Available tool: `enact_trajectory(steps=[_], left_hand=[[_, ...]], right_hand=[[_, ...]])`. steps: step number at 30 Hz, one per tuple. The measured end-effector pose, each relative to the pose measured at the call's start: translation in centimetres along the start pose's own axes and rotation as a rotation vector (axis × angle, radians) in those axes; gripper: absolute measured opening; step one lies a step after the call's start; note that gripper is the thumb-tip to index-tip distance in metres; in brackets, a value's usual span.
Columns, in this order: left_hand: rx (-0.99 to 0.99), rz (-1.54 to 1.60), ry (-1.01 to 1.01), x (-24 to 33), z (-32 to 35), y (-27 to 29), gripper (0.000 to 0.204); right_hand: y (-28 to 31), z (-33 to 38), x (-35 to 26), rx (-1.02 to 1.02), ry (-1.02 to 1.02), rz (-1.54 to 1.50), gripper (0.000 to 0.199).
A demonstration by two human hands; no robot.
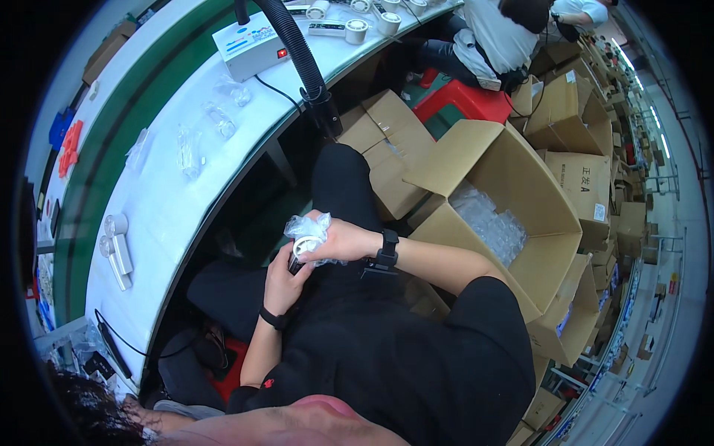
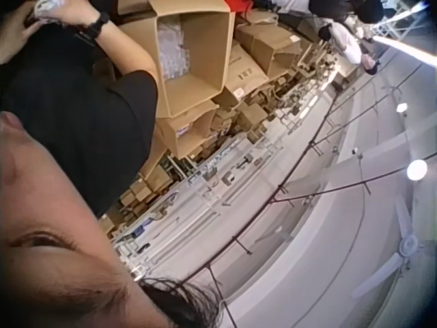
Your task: The person picks up a fan and a plastic bag, places the bag into the fan, and slides a clear cover over the handle before repeating the process with a second fan.
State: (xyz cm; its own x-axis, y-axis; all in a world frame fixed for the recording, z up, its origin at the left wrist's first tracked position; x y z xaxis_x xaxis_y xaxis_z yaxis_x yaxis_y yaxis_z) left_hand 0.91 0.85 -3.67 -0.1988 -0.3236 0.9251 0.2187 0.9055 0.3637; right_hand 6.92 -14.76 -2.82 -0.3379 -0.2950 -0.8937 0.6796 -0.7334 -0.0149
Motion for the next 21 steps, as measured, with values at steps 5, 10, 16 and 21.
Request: enact_trajectory(steps=[5, 10, 16, 21], left_hand=[[-0.329, 0.588, 0.277, -4.0, 1.1, -0.8, 0.037], [-0.709, 1.348, 0.43, -2.7, 2.1, -1.9, 0.035], [-0.622, 0.74, 0.327, -1.3, 0.8, -0.9, 0.034], [-0.518, 0.124, 0.091, 2.0, -0.2, 0.0, 0.03]], right_hand=[[-0.3, 1.6, -0.4, -0.121, 0.031, -0.162, 0.058], [-2.2, 3.0, -1.4, -0.325, 0.078, -0.316, 0.056], [-0.4, 2.0, 0.0, -0.329, -0.106, -0.585, 0.041], [0.1, 1.4, 1.5, 0.051, -0.172, -0.279, 0.03]])
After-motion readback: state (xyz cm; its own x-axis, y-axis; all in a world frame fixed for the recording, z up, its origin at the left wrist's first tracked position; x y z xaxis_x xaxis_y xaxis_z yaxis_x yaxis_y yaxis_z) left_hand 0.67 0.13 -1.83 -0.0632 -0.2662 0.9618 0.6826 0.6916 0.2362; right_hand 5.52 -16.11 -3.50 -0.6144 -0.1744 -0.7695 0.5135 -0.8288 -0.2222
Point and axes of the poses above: each hand's wrist, its own z-axis away from the middle knuckle, its own y-axis out of the back of the hand, x = y × z, the point moved 5 cm from there along -z, towards the middle knuckle, and after that the axes turned 10 degrees about -y, right-handed, at the moved point
